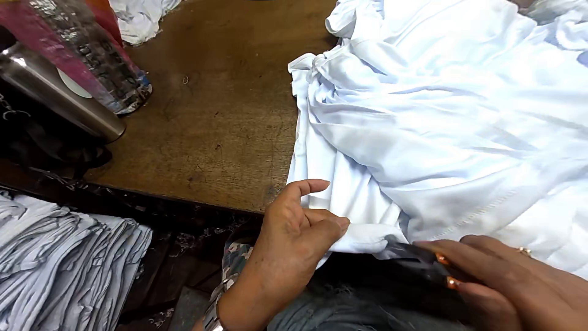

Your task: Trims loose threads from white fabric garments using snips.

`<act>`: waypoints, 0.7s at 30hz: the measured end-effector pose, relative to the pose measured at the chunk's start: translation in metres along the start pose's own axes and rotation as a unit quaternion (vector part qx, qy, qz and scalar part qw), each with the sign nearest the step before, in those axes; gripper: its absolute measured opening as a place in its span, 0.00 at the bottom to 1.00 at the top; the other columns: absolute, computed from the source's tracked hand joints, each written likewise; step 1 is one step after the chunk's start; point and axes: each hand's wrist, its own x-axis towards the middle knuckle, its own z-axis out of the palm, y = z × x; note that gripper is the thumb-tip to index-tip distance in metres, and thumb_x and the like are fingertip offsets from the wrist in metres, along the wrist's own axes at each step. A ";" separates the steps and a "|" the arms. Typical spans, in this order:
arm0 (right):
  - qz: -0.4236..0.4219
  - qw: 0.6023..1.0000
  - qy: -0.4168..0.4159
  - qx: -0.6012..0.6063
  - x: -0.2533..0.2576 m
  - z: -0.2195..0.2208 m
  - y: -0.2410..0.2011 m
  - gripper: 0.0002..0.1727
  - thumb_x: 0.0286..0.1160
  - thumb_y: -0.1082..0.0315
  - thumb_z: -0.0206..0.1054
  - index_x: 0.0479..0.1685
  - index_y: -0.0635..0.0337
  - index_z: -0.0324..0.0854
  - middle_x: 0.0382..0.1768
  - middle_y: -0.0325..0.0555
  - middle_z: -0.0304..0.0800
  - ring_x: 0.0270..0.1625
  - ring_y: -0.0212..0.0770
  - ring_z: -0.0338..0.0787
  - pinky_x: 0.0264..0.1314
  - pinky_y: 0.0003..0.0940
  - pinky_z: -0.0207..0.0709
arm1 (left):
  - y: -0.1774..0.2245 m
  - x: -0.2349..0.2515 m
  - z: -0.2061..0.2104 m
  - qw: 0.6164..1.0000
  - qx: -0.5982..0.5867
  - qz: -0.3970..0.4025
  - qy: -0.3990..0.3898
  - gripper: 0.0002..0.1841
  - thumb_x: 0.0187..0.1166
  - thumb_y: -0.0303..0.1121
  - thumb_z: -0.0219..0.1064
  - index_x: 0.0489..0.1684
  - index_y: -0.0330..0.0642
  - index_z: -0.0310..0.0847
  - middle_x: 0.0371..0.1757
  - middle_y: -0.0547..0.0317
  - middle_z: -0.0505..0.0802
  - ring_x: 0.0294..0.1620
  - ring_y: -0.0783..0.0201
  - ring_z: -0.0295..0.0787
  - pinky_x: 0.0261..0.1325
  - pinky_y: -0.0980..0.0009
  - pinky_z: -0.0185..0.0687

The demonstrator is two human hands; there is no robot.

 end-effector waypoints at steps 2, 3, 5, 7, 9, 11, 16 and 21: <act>0.038 0.998 -0.004 0.055 0.001 0.000 0.001 0.32 0.94 0.44 0.42 0.64 0.63 0.79 0.36 0.56 0.84 0.34 0.44 0.83 0.33 0.39 0.75 | -0.001 -0.001 0.000 0.999 0.021 0.025 -0.014 0.27 0.81 0.23 0.64 0.81 0.41 0.65 0.33 0.49 0.94 0.29 0.68 0.90 0.34 0.77 0.83; 0.062 0.993 -0.009 0.099 0.003 0.001 0.001 0.35 0.90 0.39 0.48 0.70 0.64 0.76 0.39 0.55 0.86 0.35 0.41 0.83 0.36 0.37 0.77 | 0.000 -0.002 0.001 0.999 0.031 0.037 -0.023 0.27 0.81 0.23 0.64 0.81 0.41 0.64 0.32 0.49 0.94 0.29 0.68 0.90 0.34 0.77 0.83; 0.101 0.979 0.005 0.178 0.012 0.006 -0.004 0.35 0.79 0.40 0.68 0.75 0.58 0.75 0.41 0.45 0.86 0.34 0.29 0.80 0.35 0.26 0.76 | 0.002 -0.001 0.003 0.996 0.052 0.066 -0.043 0.28 0.81 0.23 0.64 0.82 0.40 0.64 0.30 0.52 0.93 0.28 0.69 0.88 0.34 0.78 0.83; 0.093 0.973 0.035 0.210 0.025 0.014 -0.007 0.24 0.73 0.52 0.77 0.60 0.58 0.84 0.39 0.39 0.89 0.35 0.25 0.83 0.36 0.22 0.79 | 0.005 -0.001 0.006 0.991 0.061 0.098 -0.066 0.29 0.80 0.21 0.64 0.82 0.39 0.63 0.33 0.53 0.94 0.32 0.68 0.91 0.37 0.77 0.86; 0.063 0.973 0.066 0.212 0.039 0.016 -0.005 0.10 0.72 0.58 0.74 0.42 0.54 0.85 0.31 0.32 0.85 0.32 0.20 0.81 0.33 0.15 0.76 | 0.011 0.001 0.008 0.985 0.052 0.136 -0.090 0.34 0.75 0.16 0.67 0.82 0.38 0.60 0.40 0.52 0.95 0.36 0.67 0.93 0.41 0.75 0.89; 0.056 0.971 0.088 0.214 0.051 0.009 -0.002 0.06 0.72 0.61 0.71 0.37 0.52 0.85 0.30 0.28 0.84 0.30 0.18 0.80 0.31 0.13 0.75 | 0.016 0.005 0.006 0.969 0.099 0.207 -0.096 0.42 0.64 0.14 0.76 0.82 0.34 0.58 0.46 0.54 0.93 0.33 0.68 0.88 0.35 0.76 0.88; 0.095 0.971 0.129 0.178 0.062 -0.021 0.013 0.07 0.71 0.59 0.72 0.40 0.49 0.85 0.30 0.24 0.85 0.28 0.19 0.81 0.27 0.16 0.74 | 0.015 0.026 -0.009 0.818 0.447 0.359 0.038 0.11 0.73 0.26 0.70 0.50 0.37 0.90 0.38 0.62 0.86 0.30 0.74 0.79 0.28 0.80 0.75; 0.187 0.939 0.171 0.233 0.054 -0.029 0.019 0.07 0.72 0.63 0.72 0.45 0.49 0.84 0.24 0.25 0.81 0.18 0.21 0.74 0.17 0.16 0.69 | 0.042 0.033 -0.008 0.813 0.452 0.359 0.073 0.07 0.87 0.28 0.60 0.42 0.37 0.84 0.24 0.63 0.85 0.17 0.74 0.78 0.18 0.79 0.73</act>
